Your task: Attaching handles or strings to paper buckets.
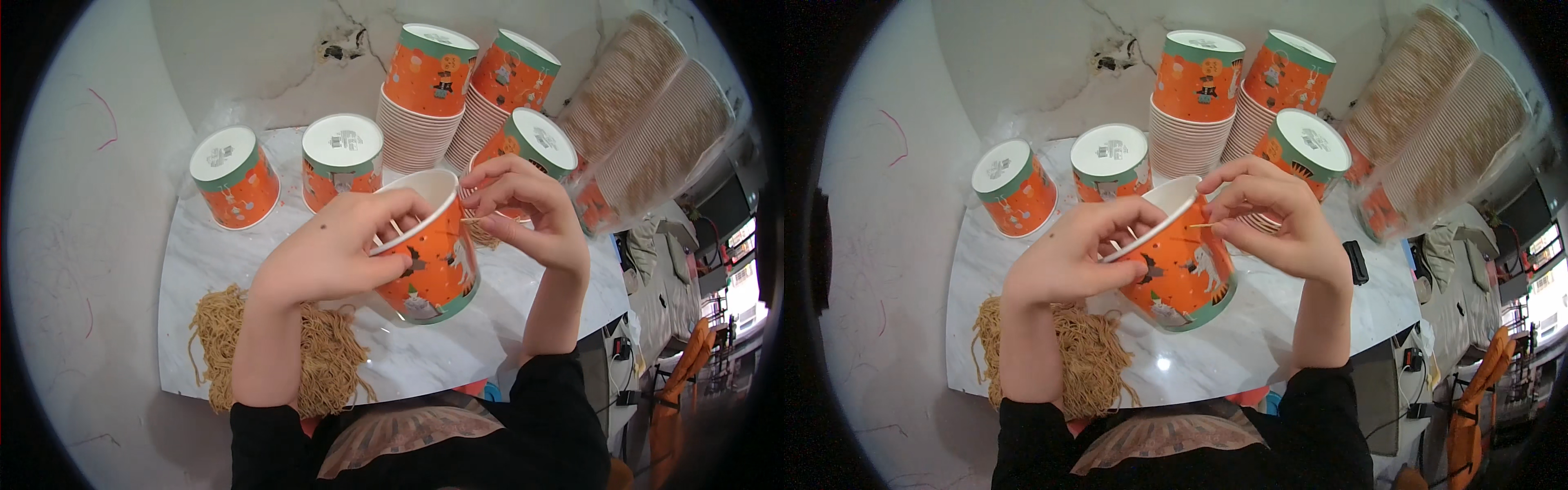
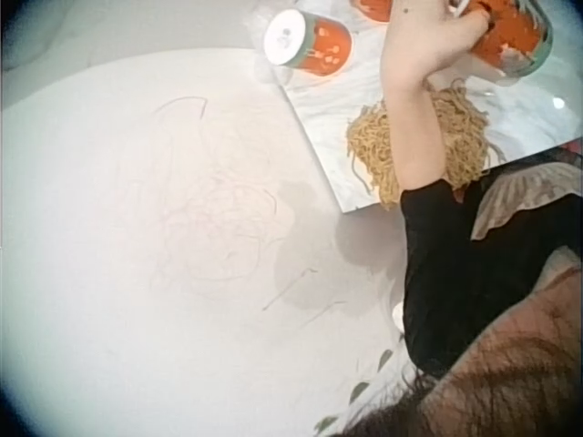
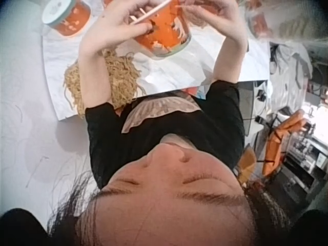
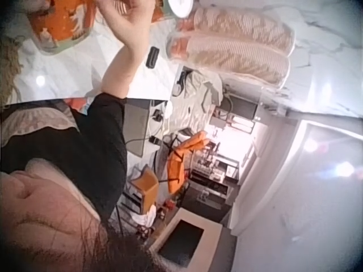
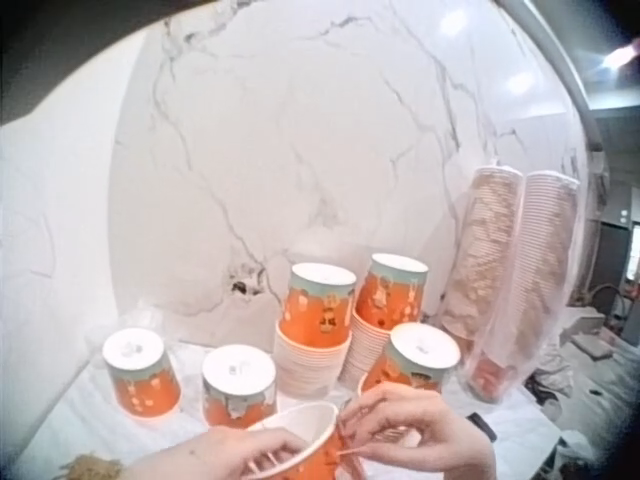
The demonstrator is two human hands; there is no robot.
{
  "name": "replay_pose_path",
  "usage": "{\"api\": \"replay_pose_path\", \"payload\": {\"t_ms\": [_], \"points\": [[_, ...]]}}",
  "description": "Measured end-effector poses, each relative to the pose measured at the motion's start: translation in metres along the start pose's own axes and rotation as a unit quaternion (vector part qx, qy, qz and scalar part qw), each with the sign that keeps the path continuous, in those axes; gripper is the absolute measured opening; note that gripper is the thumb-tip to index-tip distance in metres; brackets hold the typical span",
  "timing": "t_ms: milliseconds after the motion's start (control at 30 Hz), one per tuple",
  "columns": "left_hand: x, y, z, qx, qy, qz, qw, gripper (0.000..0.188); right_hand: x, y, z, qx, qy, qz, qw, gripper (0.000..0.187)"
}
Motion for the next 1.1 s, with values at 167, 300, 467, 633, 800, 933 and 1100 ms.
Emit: {"api": "replay_pose_path", "payload": {"t_ms": [167, 300, 467, 633, 800, 933, 1100], "points": [[0.004, 0.016, -0.004, -0.108, 0.066, -0.141, 0.982, 0.041, 0.037, -0.025, 0.000, -0.050, 0.045, -0.178, 0.982, 0.012], [0.001, 0.012, -0.001, -0.118, 0.089, -0.155, 0.977, 0.041, 0.037, -0.036, -0.003, -0.069, 0.014, -0.203, 0.977, 0.014], [0.004, 0.007, 0.002, -0.122, 0.084, -0.136, 0.979, 0.041, 0.036, -0.039, -0.004, -0.077, 0.019, -0.235, 0.969, 0.014], [0.003, 0.005, 0.004, -0.127, 0.079, -0.123, 0.981, 0.041, 0.034, -0.035, -0.005, -0.083, 0.011, -0.231, 0.969, 0.014], [0.004, 0.004, 0.005, -0.132, 0.080, -0.111, 0.982, 0.043, 0.030, -0.033, -0.005, -0.114, 0.033, -0.220, 0.968, 0.016], [0.006, 0.002, 0.007, -0.124, 0.084, -0.116, 0.982, 0.044, 0.029, -0.034, -0.005, -0.108, 0.034, -0.227, 0.967, 0.015], [0.010, 0.003, 0.007, -0.131, 0.087, -0.116, 0.981, 0.045, 0.029, -0.034, -0.004, -0.114, 0.034, -0.228, 0.966, 0.014]]}}
Point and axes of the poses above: each hand's wrist, its own z-axis towards the middle knuckle, its own y-axis out of the back of the hand, x = y × z, the point moved 9 cm from there along z, towards the middle knuckle, and after that the axes turned 10 degrees about x, right-handed, at the moved point
